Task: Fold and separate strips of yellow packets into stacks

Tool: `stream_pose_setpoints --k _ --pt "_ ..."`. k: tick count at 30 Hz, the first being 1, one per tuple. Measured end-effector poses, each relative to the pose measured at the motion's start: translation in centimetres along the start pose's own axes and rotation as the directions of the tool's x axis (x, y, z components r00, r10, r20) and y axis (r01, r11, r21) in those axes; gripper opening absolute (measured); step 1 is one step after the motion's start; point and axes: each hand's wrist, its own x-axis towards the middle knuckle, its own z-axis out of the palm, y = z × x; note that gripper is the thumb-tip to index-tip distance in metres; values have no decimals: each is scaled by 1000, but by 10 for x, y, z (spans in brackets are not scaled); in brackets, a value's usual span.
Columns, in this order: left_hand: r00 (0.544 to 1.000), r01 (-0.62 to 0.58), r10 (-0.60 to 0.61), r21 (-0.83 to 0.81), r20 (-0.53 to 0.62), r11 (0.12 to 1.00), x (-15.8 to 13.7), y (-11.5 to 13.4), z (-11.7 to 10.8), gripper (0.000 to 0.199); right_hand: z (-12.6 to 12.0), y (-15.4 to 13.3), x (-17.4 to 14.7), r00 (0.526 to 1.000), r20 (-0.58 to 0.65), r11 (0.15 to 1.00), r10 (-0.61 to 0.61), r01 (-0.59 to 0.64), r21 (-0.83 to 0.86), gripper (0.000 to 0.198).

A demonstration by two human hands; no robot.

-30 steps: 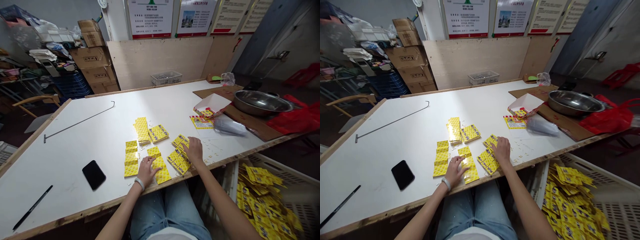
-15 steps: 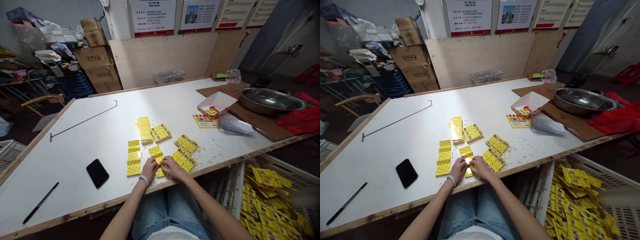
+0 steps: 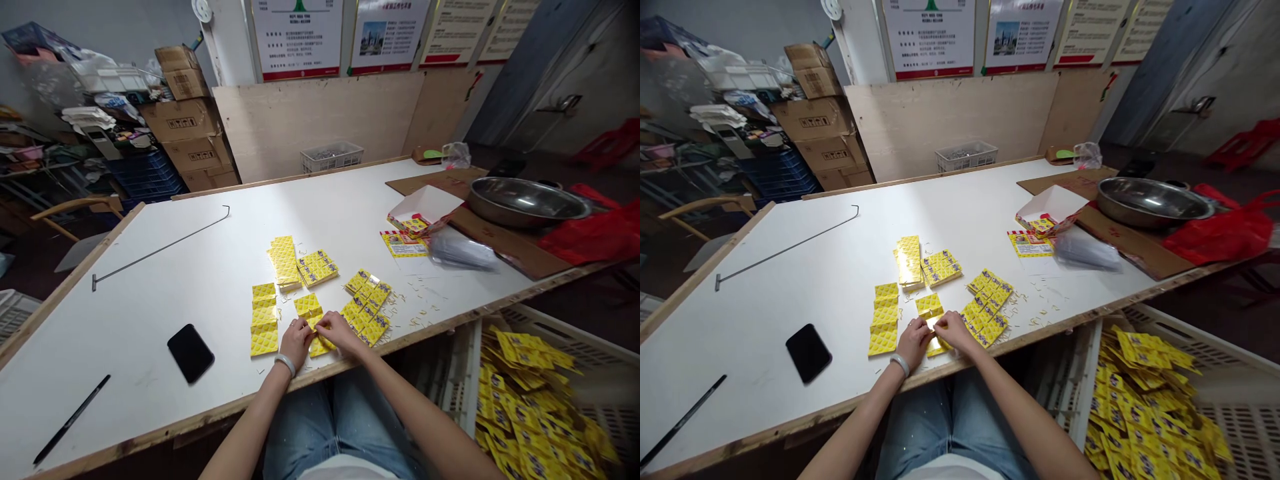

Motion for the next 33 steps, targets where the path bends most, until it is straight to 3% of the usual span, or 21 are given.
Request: stream_pose_setpoints --k 6,9,13,15,16,17,19,21,22,25,28,33 --pt "1000 -20 20 14 -5 1000 0 -1 1 23 18 -5 7 988 -94 992 122 -118 42 14" --pt "1000 -25 25 5 -15 1000 0 -3 1 22 7 -4 7 967 -197 987 161 -152 61 20" --pt "1000 -14 14 -25 -26 1000 -2 -3 2 24 -60 21 -1 903 -386 981 188 -191 29 32" --pt "999 -9 7 -47 -32 999 -3 -1 1 20 -100 40 -10 828 -531 971 180 -235 -37 33" --pt "999 -4 2 -60 -37 998 -4 -1 -1 19 -115 48 -14 771 -630 953 94 -253 -168 35" --pt "998 7 -12 -74 -55 997 -3 -1 -2 20 -124 54 -19 757 -653 922 17 -264 -283 37" --pt "987 57 -69 -84 -145 995 1 -3 -5 27 -127 60 -28 843 -528 843 -100 -210 -495 36" --pt "954 127 -136 -50 -267 991 9 -10 -8 33 -110 59 -32 946 -305 782 -108 -108 -614 36" --pt "938 162 -159 -17 -309 987 13 -15 -9 36 -99 57 -33 972 -215 762 -91 -71 -643 37" --pt "945 196 -166 84 -281 977 21 -27 -8 40 -70 54 -32 997 -60 764 -52 1 -645 34" --pt "969 167 -145 100 -202 981 22 -30 -2 22 -64 55 -29 997 37 801 -70 79 -594 24" --pt "980 124 -110 74 -166 990 20 -22 10 14 -66 36 -24 999 -26 839 -26 8 -544 32"
